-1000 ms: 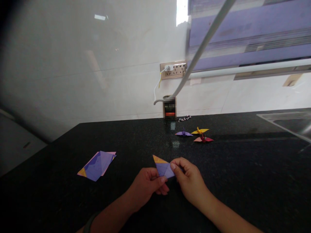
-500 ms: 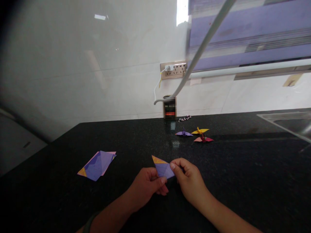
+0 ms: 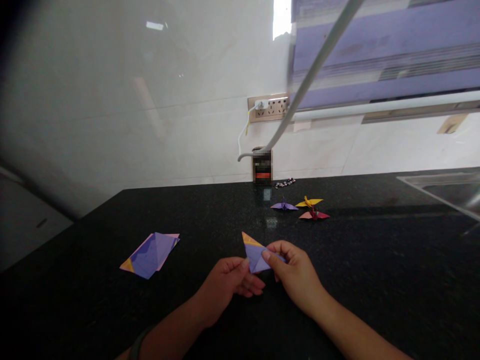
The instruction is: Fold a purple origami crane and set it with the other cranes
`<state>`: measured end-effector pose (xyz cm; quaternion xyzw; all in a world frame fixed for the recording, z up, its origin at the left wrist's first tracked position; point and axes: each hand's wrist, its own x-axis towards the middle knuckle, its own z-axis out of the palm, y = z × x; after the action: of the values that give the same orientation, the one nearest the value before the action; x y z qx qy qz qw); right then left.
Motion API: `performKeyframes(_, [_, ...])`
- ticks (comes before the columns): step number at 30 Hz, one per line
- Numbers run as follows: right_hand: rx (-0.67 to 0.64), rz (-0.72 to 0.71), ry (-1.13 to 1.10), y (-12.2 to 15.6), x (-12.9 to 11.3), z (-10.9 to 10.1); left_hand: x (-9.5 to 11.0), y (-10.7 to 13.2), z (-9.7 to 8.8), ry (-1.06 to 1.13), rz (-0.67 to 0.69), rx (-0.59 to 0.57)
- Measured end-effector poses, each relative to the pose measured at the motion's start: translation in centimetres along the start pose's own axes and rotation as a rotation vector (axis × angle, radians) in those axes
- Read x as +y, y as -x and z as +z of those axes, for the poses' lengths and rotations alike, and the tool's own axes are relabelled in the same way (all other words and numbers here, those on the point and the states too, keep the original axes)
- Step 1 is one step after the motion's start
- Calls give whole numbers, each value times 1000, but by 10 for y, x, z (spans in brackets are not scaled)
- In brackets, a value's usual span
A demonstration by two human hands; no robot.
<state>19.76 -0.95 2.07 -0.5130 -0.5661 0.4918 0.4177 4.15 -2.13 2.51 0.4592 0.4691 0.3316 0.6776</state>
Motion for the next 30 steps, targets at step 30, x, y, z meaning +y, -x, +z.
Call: performKeyframes(30, [-92,-51,34,8,-5,3,2,4,2,-27,32,-49])
